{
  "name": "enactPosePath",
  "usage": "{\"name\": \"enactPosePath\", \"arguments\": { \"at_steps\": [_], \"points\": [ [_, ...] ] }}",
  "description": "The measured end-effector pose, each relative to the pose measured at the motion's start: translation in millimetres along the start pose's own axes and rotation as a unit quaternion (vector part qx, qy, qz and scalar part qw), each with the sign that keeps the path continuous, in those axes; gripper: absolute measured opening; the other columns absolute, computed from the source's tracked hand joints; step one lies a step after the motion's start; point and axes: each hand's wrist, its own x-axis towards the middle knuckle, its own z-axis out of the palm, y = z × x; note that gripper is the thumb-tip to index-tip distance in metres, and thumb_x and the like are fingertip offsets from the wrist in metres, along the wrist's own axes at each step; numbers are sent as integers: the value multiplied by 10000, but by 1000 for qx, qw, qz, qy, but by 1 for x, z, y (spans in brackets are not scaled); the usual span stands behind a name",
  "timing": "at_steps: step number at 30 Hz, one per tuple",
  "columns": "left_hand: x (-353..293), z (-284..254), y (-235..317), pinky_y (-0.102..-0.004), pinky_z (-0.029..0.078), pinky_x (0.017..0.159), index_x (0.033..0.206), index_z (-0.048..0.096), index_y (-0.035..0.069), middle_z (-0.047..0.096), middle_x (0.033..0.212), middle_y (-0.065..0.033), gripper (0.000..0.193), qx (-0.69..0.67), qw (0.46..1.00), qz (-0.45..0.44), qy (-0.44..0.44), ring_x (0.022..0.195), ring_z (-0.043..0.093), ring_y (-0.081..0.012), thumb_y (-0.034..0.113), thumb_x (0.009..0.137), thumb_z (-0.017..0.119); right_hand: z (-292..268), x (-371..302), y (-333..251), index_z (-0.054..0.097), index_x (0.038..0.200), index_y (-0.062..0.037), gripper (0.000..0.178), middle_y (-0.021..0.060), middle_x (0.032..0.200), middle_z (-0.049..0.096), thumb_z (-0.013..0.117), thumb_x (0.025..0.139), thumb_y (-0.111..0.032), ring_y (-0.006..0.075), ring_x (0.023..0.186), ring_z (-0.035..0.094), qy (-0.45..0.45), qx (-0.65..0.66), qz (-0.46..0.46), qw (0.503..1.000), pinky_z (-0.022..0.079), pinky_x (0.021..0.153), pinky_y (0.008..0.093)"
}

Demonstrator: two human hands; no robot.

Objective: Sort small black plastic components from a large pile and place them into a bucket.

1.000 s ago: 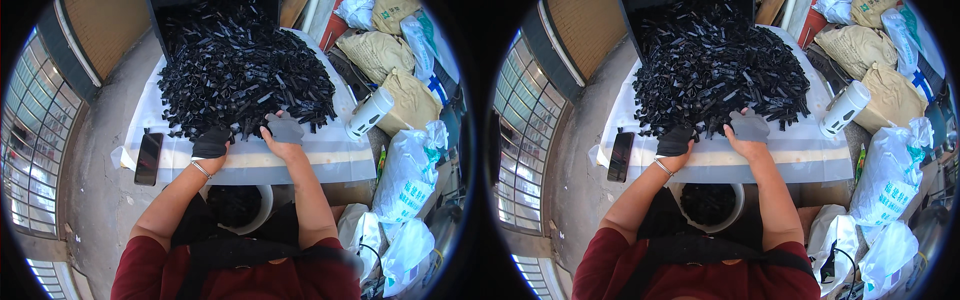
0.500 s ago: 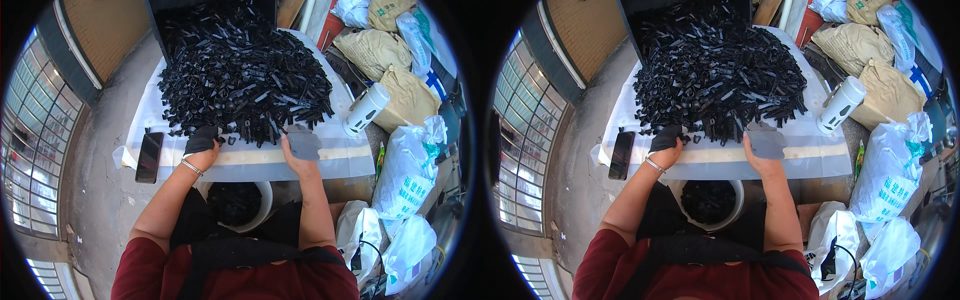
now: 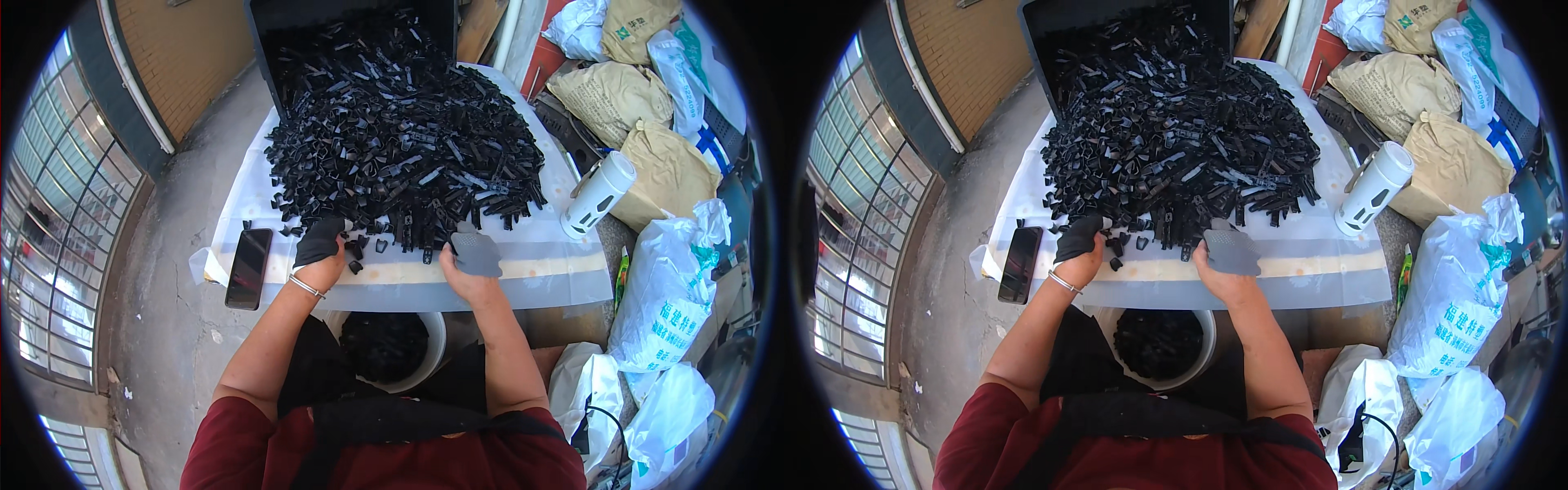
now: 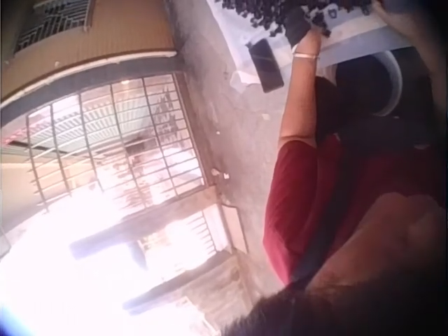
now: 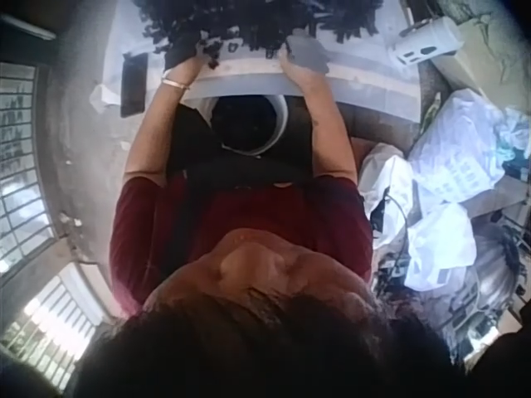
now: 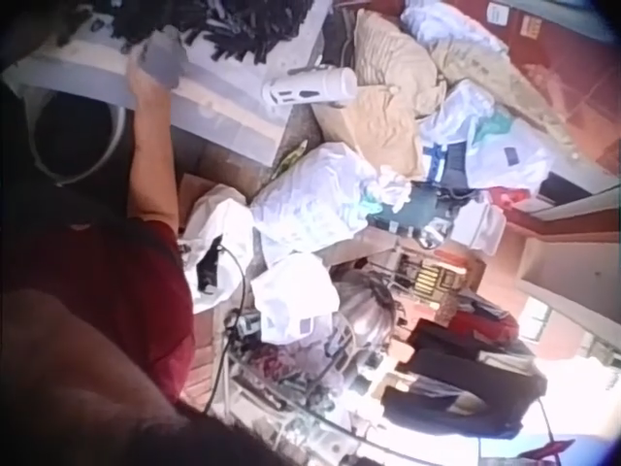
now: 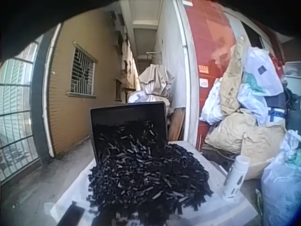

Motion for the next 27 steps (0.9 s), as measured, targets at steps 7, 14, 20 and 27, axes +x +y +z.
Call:
{"name": "enactPosePath", "arguments": {
  "at_steps": [7, 14, 20, 27],
  "points": [
    [-15, -31, 41, -356, 477, 684, 1059, 550, 31, 619, 900, -152, 306, -245, 942, -143, -179, 768, 602, -282, 165, 784, 548, -3, -17, -31, 553, 867, -12, 197, 120, 710, 573, 581, 724, -144, 289, 679, 559, -126, 194, -90, 969, 451, 613, 361],
    [-30, -45, 66, -229, 445, 633, 1143, 547, 45, 619, 845, -23, 356, -383, 847, -186, -318, 706, 519, -75, 156, 805, 570, -3, -30, -55, 572, 970, -61, 276, 121, 820, 595, 618, 741, -208, 284, 712, 569, -129, 194, -176, 956, 442, 634, 396],
    [-39, -39, 64, -243, 446, 659, 1088, 565, 30, 624, 837, -38, 317, -388, 841, -166, -338, 731, 529, -90, 266, 883, 509, -9, -32, -53, 557, 991, -63, 268, 122, 800, 589, 600, 771, -209, 304, 739, 559, -145, 162, -177, 960, 440, 651, 394],
    [-45, -29, 76, -314, 435, 498, 886, 578, 47, 545, 597, -89, 436, -335, 915, -165, -151, 499, 539, -190, 412, 925, 343, -11, -30, -62, 535, 903, -35, 226, 131, 746, 566, 555, 809, -239, 325, 686, 533, -146, 214, -82, 962, 416, 610, 407]
  ]
}}
